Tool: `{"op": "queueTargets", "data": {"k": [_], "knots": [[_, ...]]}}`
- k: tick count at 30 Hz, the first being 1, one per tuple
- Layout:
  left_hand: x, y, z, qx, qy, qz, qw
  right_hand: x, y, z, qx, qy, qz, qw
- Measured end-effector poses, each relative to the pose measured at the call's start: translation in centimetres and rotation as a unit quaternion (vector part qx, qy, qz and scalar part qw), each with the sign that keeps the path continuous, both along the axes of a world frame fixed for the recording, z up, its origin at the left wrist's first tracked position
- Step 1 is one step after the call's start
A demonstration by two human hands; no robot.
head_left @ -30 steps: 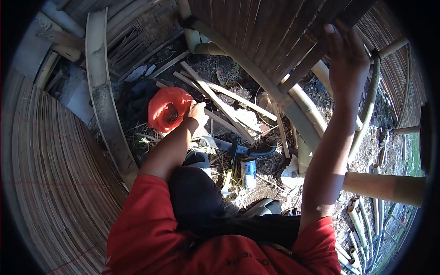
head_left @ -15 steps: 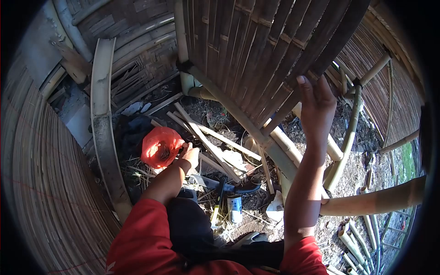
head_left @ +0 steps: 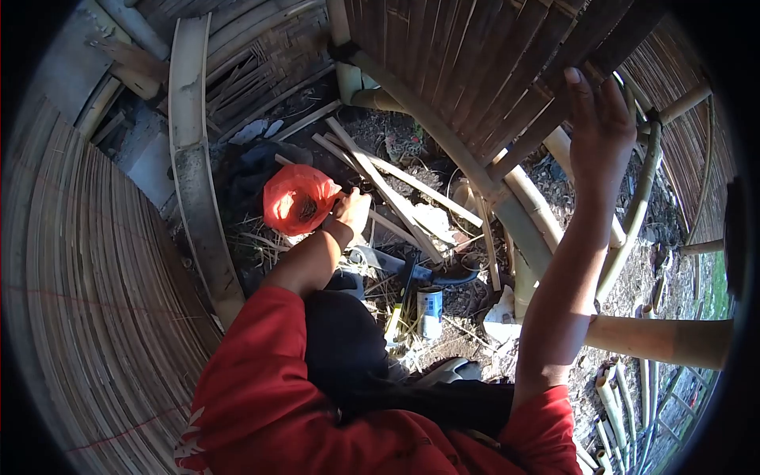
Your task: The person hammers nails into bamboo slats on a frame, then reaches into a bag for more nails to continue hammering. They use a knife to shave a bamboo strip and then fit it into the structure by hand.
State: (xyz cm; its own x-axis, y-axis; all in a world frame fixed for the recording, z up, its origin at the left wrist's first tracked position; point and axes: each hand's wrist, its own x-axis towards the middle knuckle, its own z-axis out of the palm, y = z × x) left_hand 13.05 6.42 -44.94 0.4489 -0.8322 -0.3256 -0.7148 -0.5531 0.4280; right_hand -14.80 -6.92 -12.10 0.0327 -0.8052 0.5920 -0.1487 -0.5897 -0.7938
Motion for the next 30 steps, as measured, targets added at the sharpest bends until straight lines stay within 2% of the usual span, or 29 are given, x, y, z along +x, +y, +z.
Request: {"op": "queueTargets", "data": {"k": [1, 3, 4, 6, 7, 11, 14, 15, 16, 18, 19, 20, 22, 23, 24, 25, 26, 28, 30], "knots": [[0.2, 0.1, -0.7, 0.003, -0.001, -0.001, 1.0, -0.1, 0.0, 0.0, -0.01, 0.008, -0.01, 1.0], [0.6, 0.0, -1.3, -0.018, -0.097, -0.112, 0.989, 0.0, 0.0, 0.0, -0.012, 0.002, -0.005, 1.0], [0.8, 0.1, -1.8, -0.017, -0.099, -0.114, 0.988, 0.0, 0.0, 0.0, -0.017, -0.004, 0.001, 1.0], [1.2, 0.3, -2.4, -0.206, -0.024, -0.079, 0.975, -0.1, -0.3, -0.2, -0.016, -0.017, 0.012, 1.0], [1.4, 0.7, -2.4, -0.274, -0.011, -0.1, 0.956, -0.2, -0.4, -0.4, -0.016, -0.028, 0.025, 0.999], [1.9, 0.4, -1.7, -0.337, -0.033, -0.111, 0.934, -0.3, -0.5, -0.4, -0.018, -0.034, 0.039, 0.998], [1.0, -0.2, 1.4, -0.435, -0.011, -0.059, 0.898, -0.4, -0.4, -0.2, -0.009, -0.017, 0.025, 0.999], [1.1, -0.6, 2.3, -0.438, 0.031, -0.044, 0.897, -0.5, -0.2, 0.0, -0.006, 0.013, 0.004, 1.0], [1.4, -0.9, 3.3, -0.433, -0.013, -0.051, 0.9, -0.6, 0.1, 0.3, -0.011, 0.01, 0.0, 1.0], [1.4, -2.2, 5.1, -0.498, -0.005, -0.03, 0.866, -0.7, 0.6, 0.9, 0.023, 0.066, -0.027, 0.997], [0.6, -2.1, 7.2, -0.511, 0.041, -0.014, 0.858, -1.0, 0.4, 0.7, 0.003, 0.042, 0.019, 0.999], [0.0, -2.3, 9.1, -0.509, 0.035, -0.012, 0.86, -1.3, 0.4, 0.7, 0.005, 0.038, 0.024, 0.999], [-0.9, -2.9, 13.2, -0.615, 0.186, 0.001, 0.766, -1.7, 0.3, 0.9, 0.006, 0.051, 0.063, 0.997], [-1.5, -2.8, 15.7, -0.618, 0.177, -0.001, 0.766, -1.7, 0.3, 1.0, 0.042, 0.03, 0.07, 0.996], [-2.4, -2.6, 18.4, -0.646, 0.247, -0.013, 0.722, -1.7, 0.2, 0.8, 0.038, 0.023, 0.072, 0.996], [-3.1, -2.4, 21.0, -0.668, 0.317, -0.028, 0.673, -1.6, 0.0, 0.4, 0.012, 0.041, 0.023, 0.999], [-3.4, -1.8, 23.3, -0.67, 0.315, -0.035, 0.671, -1.7, -0.2, 0.1, -0.014, 0.059, -0.028, 0.998], [-4.1, -0.8, 27.1, -0.507, 0.426, -0.113, 0.741, -2.4, -0.4, 0.4, -0.013, 0.037, -0.027, 0.999], [-6.2, -1.4, 29.8, -0.521, 0.437, -0.164, 0.714, -3.3, 0.4, 1.3, 0.056, 0.112, -0.074, 0.989]]}}
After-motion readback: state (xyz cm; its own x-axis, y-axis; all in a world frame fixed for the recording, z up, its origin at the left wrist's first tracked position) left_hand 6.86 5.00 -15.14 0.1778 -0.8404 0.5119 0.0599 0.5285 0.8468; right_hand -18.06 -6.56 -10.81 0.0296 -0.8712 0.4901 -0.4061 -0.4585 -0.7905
